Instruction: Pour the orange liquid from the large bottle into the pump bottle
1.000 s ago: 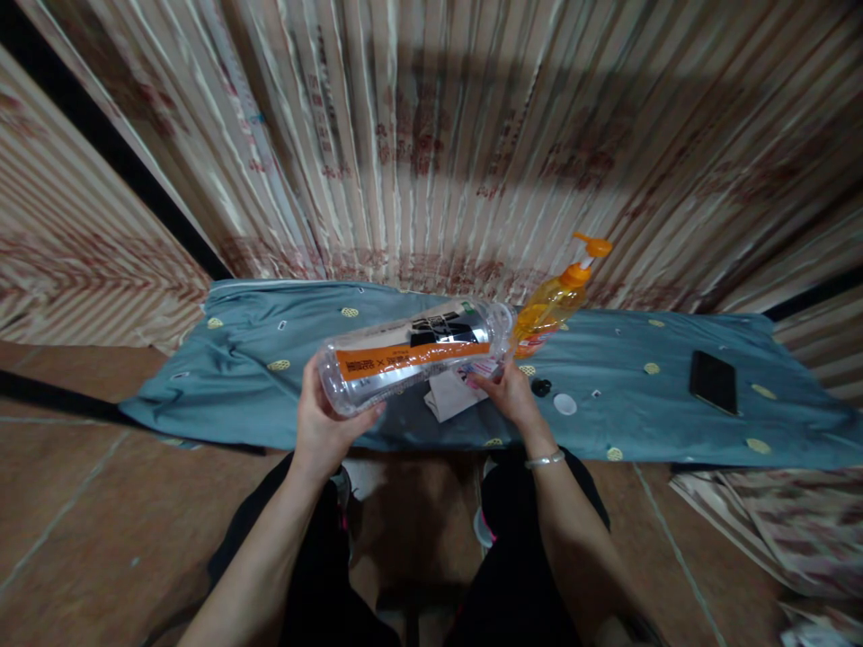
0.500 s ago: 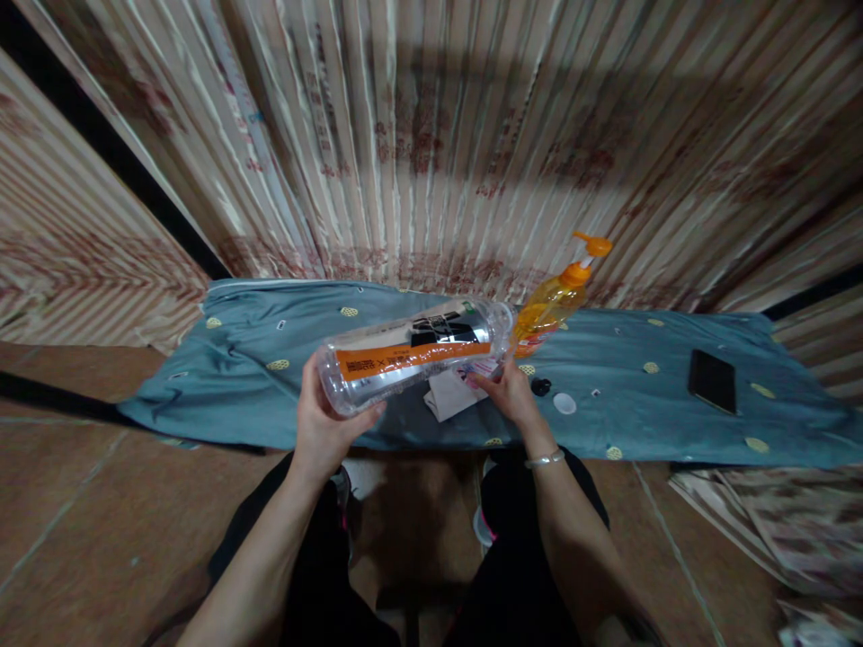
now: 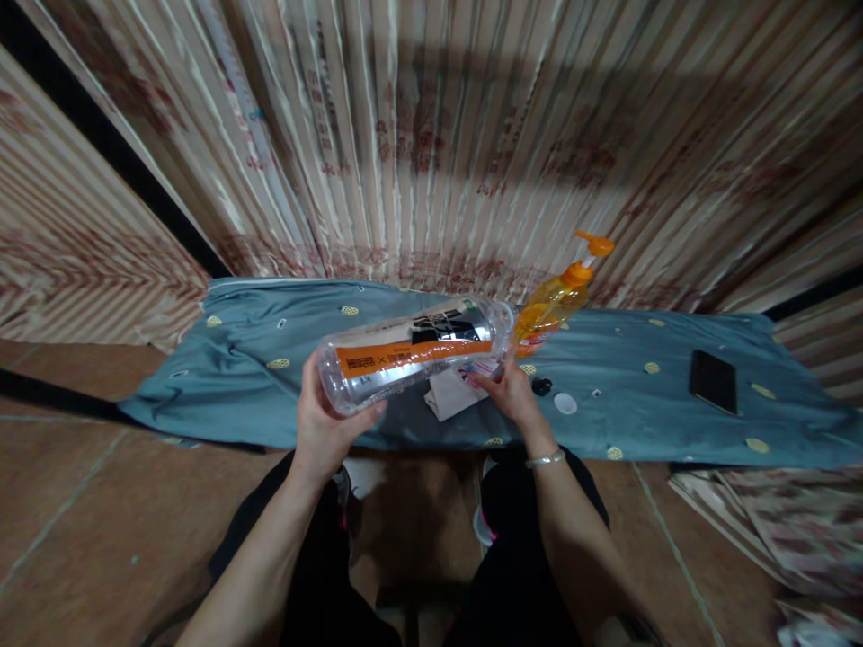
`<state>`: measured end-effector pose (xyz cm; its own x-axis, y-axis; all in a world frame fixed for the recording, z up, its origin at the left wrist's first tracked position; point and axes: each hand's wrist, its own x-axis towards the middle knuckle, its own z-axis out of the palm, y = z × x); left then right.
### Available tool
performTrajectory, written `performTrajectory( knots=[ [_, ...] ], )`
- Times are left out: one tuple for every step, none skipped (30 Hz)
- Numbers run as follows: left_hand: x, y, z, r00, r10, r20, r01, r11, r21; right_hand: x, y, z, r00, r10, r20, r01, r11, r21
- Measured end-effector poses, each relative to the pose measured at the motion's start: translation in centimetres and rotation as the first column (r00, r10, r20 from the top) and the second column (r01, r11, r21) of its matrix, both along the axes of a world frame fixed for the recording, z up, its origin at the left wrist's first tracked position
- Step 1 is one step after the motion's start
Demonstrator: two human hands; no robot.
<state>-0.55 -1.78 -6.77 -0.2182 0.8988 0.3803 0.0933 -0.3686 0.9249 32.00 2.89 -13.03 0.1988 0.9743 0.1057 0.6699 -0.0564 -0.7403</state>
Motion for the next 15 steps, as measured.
performTrajectory(
  knots=[
    [0.01,0.01,-0.01,1.000,-0.002,-0.002,0.002,1.000,0.000,-0.01,0.00,0.03,1.000,-0.001,0.004,0.001,1.000,-0.001],
    [0.02,0.02,-0.02,1.000,-0.002,-0.003,0.002,1.000,-0.001,-0.03,-0.01,0.06,1.000,-0.001,0.007,0.001,1.000,-0.002],
    [0.03,0.03,-0.03,1.000,-0.001,-0.001,0.001,1.000,-0.003,-0.05,-0.03,0.08,1.000,-0.002,0.006,0.002,1.000,0.000],
    [0.04,0.04,-0.04,1.000,0.001,0.002,-0.001,1.000,-0.004,-0.08,-0.05,0.09,1.000,0.000,0.003,0.000,1.000,0.002],
    [0.04,0.05,-0.05,1.000,0.003,0.005,-0.003,1.000,-0.004,-0.10,-0.06,0.08,1.000,0.001,-0.002,-0.001,1.000,0.004],
    [0.03,0.06,-0.05,1.000,0.006,0.005,-0.006,1.000,-0.002,-0.12,-0.08,0.07,1.000,-0.001,-0.005,0.001,1.000,0.005],
    [0.02,0.07,-0.05,1.000,0.009,0.000,-0.009,1.000,0.002,-0.12,-0.08,0.05,1.000,-0.002,-0.008,0.002,1.000,0.004],
    [0.01,0.07,-0.03,1.000,0.011,-0.008,-0.011,1.000,0.006,-0.13,-0.09,0.03,1.000,-0.003,-0.008,0.003,1.000,0.003],
    [0.00,0.06,0.00,1.000,0.011,-0.015,-0.011,1.000,0.009,-0.13,-0.08,0.02,1.000,-0.004,-0.009,0.004,1.000,0.001],
    [0.01,0.05,0.04,1.000,0.010,-0.018,-0.010,1.000,0.008,-0.14,-0.08,0.02,1.000,-0.004,-0.011,0.004,1.000,-0.002],
    [0.02,0.02,0.10,1.000,0.010,-0.017,-0.010,1.000,0.003,-0.15,-0.07,0.05,1.000,-0.003,-0.013,0.003,1.000,-0.006],
    [0.05,-0.01,0.18,1.000,0.012,-0.010,-0.012,1.000,-0.007,-0.17,-0.08,0.11,1.000,-0.002,-0.013,0.002,1.000,-0.010],
    [0.09,-0.04,0.27,1.000,0.015,0.000,-0.015,1.000,-0.020,-0.21,-0.08,0.18,1.000,-0.002,-0.011,0.002,1.000,-0.012],
    [0.14,-0.07,0.36,1.000,0.019,0.014,-0.018,0.999,-0.035,-0.26,-0.10,0.27,1.000,-0.004,-0.007,0.004,1.000,-0.013],
    [0.19,-0.09,0.44,0.999,0.022,0.029,-0.021,0.999,-0.049,-0.31,-0.12,0.38,1.000,-0.007,-0.001,0.007,1.000,-0.012]
  ],
)
